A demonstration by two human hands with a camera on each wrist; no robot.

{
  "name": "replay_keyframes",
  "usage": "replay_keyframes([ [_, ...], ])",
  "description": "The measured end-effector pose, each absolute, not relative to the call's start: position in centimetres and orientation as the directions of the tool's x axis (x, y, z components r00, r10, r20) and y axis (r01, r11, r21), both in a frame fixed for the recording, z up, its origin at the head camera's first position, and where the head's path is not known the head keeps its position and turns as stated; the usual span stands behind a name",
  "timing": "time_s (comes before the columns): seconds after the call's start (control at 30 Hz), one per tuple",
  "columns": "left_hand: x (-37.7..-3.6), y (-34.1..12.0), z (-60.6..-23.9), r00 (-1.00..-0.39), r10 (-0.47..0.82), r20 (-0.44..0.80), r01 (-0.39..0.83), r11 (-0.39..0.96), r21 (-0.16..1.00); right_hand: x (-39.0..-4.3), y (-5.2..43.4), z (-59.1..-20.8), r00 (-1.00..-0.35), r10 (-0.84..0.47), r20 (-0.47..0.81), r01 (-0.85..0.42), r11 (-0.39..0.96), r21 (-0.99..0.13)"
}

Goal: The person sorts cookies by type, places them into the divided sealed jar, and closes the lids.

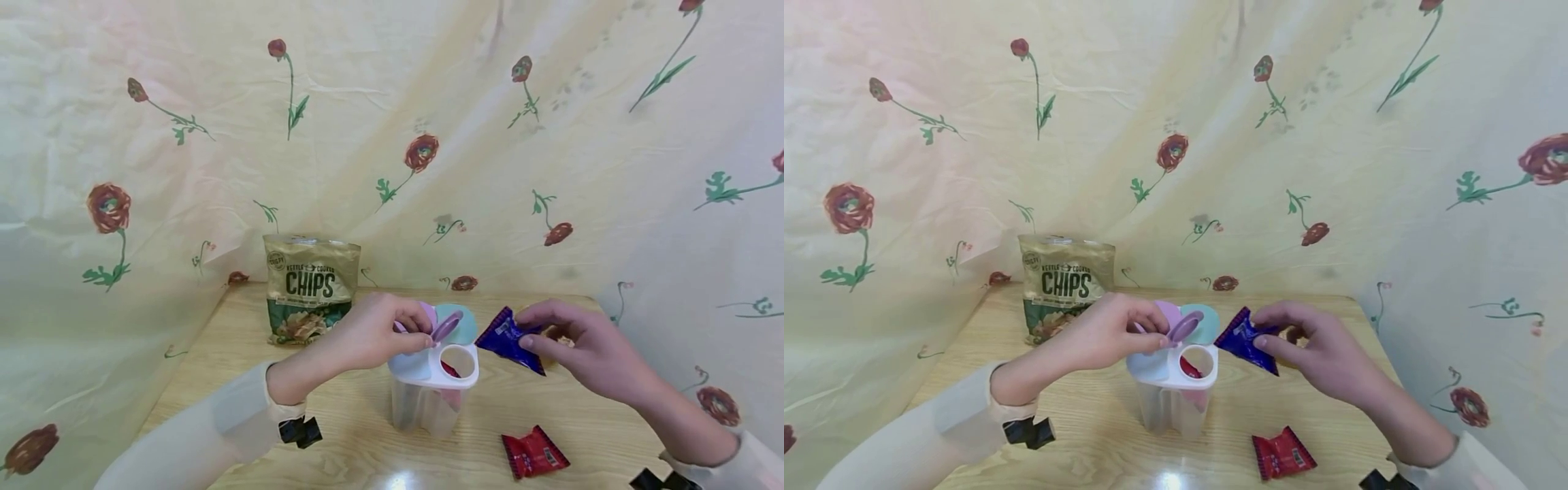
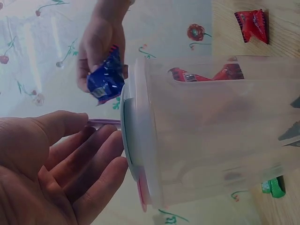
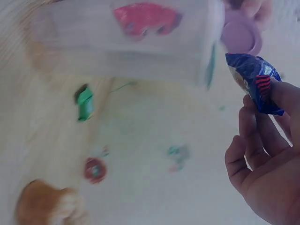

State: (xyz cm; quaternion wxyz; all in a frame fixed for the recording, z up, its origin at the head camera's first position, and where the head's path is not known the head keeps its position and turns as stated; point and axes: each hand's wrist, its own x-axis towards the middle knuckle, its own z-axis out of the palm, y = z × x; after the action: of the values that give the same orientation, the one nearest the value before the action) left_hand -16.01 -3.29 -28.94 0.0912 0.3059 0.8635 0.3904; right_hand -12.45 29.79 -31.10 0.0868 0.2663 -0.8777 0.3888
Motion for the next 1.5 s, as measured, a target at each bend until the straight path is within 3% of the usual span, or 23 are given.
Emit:
replay_keyframes([
  [0.17,-16.2,-3.3,-29.0,-0.791,0.605,0.092,0.474,0.512,0.717,-12.3,27.6,-29.9,-0.790,-0.489,0.369,-0.607,0.544,-0.579],
  [0.43,-16.3,-3.4,-29.0,-0.785,0.611,0.102,0.483,0.502,0.717,-13.5,25.4,-30.0,-0.722,-0.611,0.324,-0.663,0.477,-0.577],
  [0.73,-16.4,-3.3,-29.1,-0.776,0.622,0.105,0.485,0.482,0.730,-15.4,24.5,-29.8,-0.729,-0.668,0.151,-0.599,0.515,-0.613],
  [0.97,-16.4,-3.2,-28.9,-0.779,0.619,0.098,0.484,0.494,0.723,-15.5,23.4,-29.3,-0.791,-0.602,0.105,-0.532,0.594,-0.603],
  [1.23,-16.3,-3.3,-28.9,-0.786,0.606,0.120,0.494,0.500,0.711,-14.8,22.8,-29.6,-0.853,-0.495,0.164,-0.494,0.668,-0.557],
  [1.5,-16.3,-3.6,-29.0,-0.790,0.599,0.126,0.501,0.514,0.696,-13.6,24.6,-29.7,-0.767,-0.540,0.347,-0.636,0.568,-0.522],
])
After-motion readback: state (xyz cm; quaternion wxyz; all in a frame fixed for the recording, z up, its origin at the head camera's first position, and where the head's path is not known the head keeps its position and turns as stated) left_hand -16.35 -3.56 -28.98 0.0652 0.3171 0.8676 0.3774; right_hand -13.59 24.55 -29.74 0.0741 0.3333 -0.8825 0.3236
